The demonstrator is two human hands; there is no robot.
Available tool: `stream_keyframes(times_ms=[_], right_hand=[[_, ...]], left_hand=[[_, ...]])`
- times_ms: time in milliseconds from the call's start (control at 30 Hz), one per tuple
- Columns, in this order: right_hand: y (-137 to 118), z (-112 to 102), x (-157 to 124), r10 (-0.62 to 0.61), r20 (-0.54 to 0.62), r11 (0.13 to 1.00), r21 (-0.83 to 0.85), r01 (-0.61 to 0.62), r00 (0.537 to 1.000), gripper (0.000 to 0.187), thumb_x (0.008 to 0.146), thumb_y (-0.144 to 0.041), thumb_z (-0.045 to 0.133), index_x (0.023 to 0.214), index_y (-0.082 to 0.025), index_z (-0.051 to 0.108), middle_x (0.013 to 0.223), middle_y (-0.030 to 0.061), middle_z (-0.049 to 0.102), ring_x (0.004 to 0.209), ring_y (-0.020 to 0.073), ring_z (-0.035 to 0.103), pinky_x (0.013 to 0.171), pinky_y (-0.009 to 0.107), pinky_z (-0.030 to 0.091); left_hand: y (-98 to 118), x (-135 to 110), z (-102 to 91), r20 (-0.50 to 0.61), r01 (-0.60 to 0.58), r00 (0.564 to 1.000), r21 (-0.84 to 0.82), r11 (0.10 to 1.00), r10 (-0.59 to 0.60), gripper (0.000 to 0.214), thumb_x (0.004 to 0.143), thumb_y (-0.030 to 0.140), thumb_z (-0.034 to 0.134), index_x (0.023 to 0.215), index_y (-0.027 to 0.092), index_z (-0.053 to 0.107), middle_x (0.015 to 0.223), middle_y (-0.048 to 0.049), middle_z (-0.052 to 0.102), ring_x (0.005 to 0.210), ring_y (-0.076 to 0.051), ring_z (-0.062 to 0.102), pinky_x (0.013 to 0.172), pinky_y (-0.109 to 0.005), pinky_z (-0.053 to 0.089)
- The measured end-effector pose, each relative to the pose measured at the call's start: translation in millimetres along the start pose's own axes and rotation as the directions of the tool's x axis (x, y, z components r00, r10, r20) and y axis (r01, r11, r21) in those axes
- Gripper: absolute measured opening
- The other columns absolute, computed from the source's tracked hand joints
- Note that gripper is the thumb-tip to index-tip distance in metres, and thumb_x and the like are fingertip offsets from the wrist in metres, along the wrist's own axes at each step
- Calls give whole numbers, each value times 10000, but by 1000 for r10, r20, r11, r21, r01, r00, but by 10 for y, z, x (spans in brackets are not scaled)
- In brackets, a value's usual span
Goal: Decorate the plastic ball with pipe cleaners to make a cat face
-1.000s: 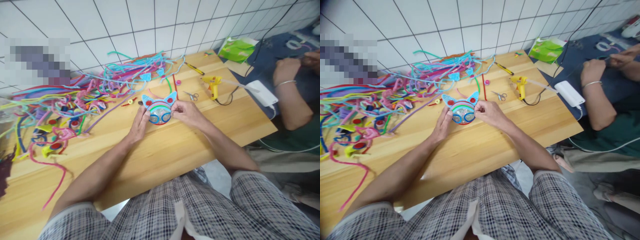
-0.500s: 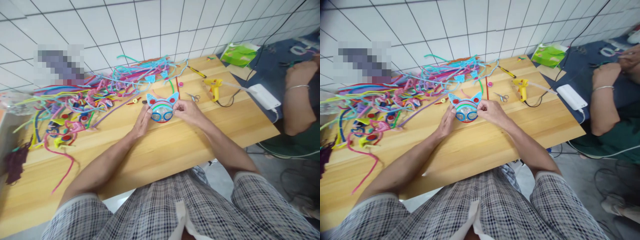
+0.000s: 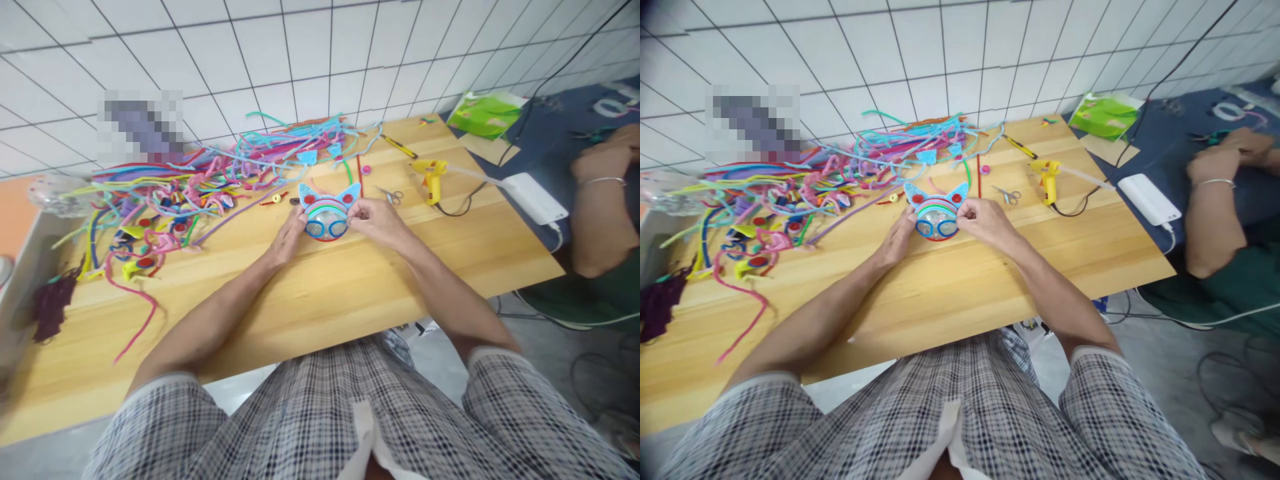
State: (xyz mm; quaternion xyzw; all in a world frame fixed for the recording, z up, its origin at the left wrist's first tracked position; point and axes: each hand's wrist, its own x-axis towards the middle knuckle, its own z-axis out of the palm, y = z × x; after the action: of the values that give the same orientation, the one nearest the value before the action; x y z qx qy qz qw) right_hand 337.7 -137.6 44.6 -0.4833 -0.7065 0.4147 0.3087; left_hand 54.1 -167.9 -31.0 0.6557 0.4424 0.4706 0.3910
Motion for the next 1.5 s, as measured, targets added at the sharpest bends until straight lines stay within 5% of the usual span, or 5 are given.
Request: stream_keyframes(times_ms=[200,467,733,933,1500], right_hand=[[54,8,24,4,-4,1000,8,-4,1000,121,743,-349,814,751,-272,721,723,-30,726,723,178,624,734,318,447],[60,-2,-19,-6,-41,1000,-19,5,999,102,741,-321,820,755,-276,730,723,-30,725,693,180,608,733,354,461],[75,-45,-53,-4,-65,999,-40,2,998,129,741,-360,817,775,-283,720,707,-31,699,676,177,589,684,352,443],[35,-69,-71,-17,-78,998,-67,12,997,153,739,-412,811,761,-294,717,702,-11,715,664,183,574,672,362,450],[5,-138,-61,-7,-45,996,-91,3,999,150,750,-348,863,778,-301,724,727,-7,714,684,204,616,679,375,525]], left_hand=[[10,30,-22,42,-35,998,-4,999,35,1038,1137,1089,512,1581,217,859,1797,-204,801,1868,-452,607,1635,-670,401],[-17,54,-36,78,-71,994,-27,997,73,922,1169,1028,519,1639,308,850,1833,-147,788,1812,-399,671,1611,-609,461],[-144,146,-108,143,54,989,-137,989,-34,990,1088,1009,734,1723,257,838,1926,-142,708,1899,-461,575,1641,-708,378],[1,213,-119,195,41,981,-215,976,2,912,1077,952,809,1627,229,895,1738,-131,857,1733,-498,723,1530,-673,544],[43,252,-128,229,61,973,-328,943,17,685,1070,679,920,1566,207,911,1659,-130,886,1695,-492,718,1511,-654,533]])
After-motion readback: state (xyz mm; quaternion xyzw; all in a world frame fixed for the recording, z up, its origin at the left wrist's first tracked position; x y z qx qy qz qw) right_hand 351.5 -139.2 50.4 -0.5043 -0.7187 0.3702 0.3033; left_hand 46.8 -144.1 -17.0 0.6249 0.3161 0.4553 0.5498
